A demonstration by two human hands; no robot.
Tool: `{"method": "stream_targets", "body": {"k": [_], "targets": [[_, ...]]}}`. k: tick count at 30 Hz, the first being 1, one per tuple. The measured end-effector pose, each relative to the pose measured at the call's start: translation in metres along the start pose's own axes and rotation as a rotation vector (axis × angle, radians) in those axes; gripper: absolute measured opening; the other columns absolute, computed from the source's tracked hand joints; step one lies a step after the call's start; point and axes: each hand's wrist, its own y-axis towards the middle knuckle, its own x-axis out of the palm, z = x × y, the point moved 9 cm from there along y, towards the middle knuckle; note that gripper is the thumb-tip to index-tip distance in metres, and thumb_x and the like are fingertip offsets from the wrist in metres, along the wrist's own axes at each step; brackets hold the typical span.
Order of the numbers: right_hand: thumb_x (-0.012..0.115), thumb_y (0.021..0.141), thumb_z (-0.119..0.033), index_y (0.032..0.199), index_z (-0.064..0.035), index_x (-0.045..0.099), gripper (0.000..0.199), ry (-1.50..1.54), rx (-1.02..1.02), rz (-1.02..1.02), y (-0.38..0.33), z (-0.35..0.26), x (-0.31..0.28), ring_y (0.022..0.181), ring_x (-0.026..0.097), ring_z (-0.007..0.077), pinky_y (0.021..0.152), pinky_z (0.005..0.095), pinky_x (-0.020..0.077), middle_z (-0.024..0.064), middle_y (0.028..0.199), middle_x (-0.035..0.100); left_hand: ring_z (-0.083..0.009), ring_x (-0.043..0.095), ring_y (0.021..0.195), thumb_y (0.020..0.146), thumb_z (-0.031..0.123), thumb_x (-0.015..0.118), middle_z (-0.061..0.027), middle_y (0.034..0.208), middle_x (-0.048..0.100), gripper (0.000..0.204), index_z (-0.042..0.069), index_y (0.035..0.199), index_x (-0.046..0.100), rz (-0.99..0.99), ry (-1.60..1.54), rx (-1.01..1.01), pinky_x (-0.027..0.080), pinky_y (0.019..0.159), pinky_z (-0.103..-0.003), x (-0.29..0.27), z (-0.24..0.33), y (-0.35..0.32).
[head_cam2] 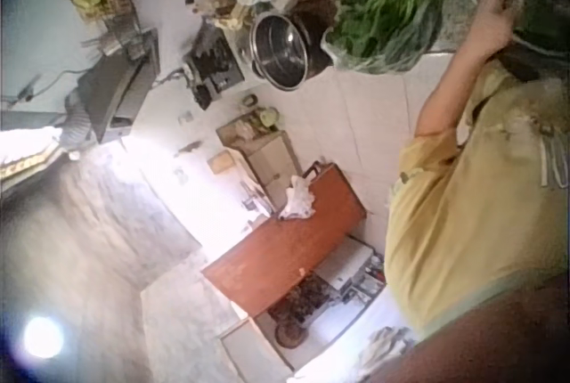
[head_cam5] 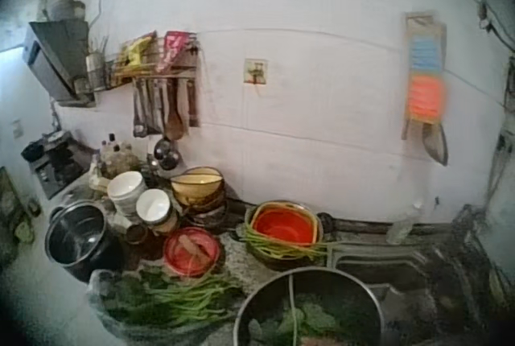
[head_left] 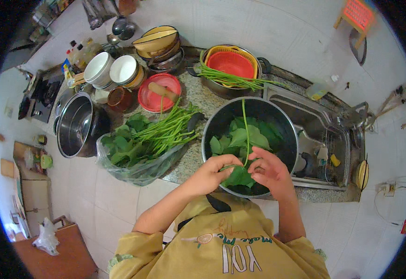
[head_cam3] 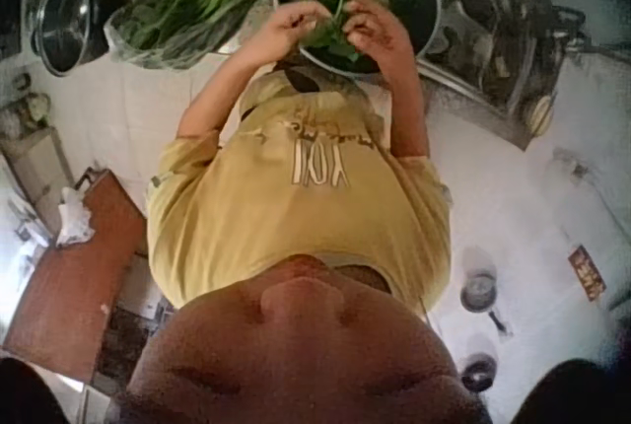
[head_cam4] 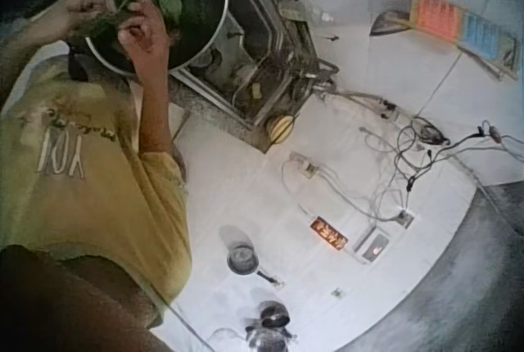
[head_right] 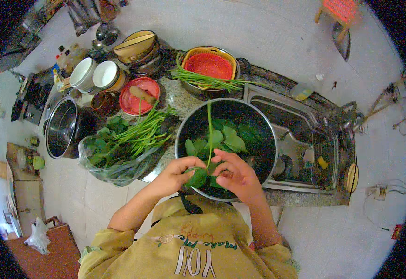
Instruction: The person stands at a kitchen counter and repeatedly picks up green leafy vegetables, plucks the leaves from the stems by hand, and places the leaves into a metal bowl. The stems are discarded into a nearby container. The task continues throughout the clip with a steady, repetitive motion.
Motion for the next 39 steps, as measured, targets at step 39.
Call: {"method": "stream_targets", "body": {"k": [39], "targets": [[0.055, 0.079, 0.0, 0.088, 0.0021, 0.057, 0.01, -0.071, -0.304, 0.594, -0.032, -0.03, -0.075, 0.072, 0.059, 0.015, 0.065, 0.025, 0.0492, 0.0094, 0.084, 0.061, -0.0263, 0.054, 0.1, 0.088, 0.032, 0.041, -0.0154, 0.114, 0.051, 0.05, -0.008, 0.119, 0.038, -0.031, -0.766, -0.339, 0.043, 0.087, -0.036, 0.055, -0.017, 0.016]]}}
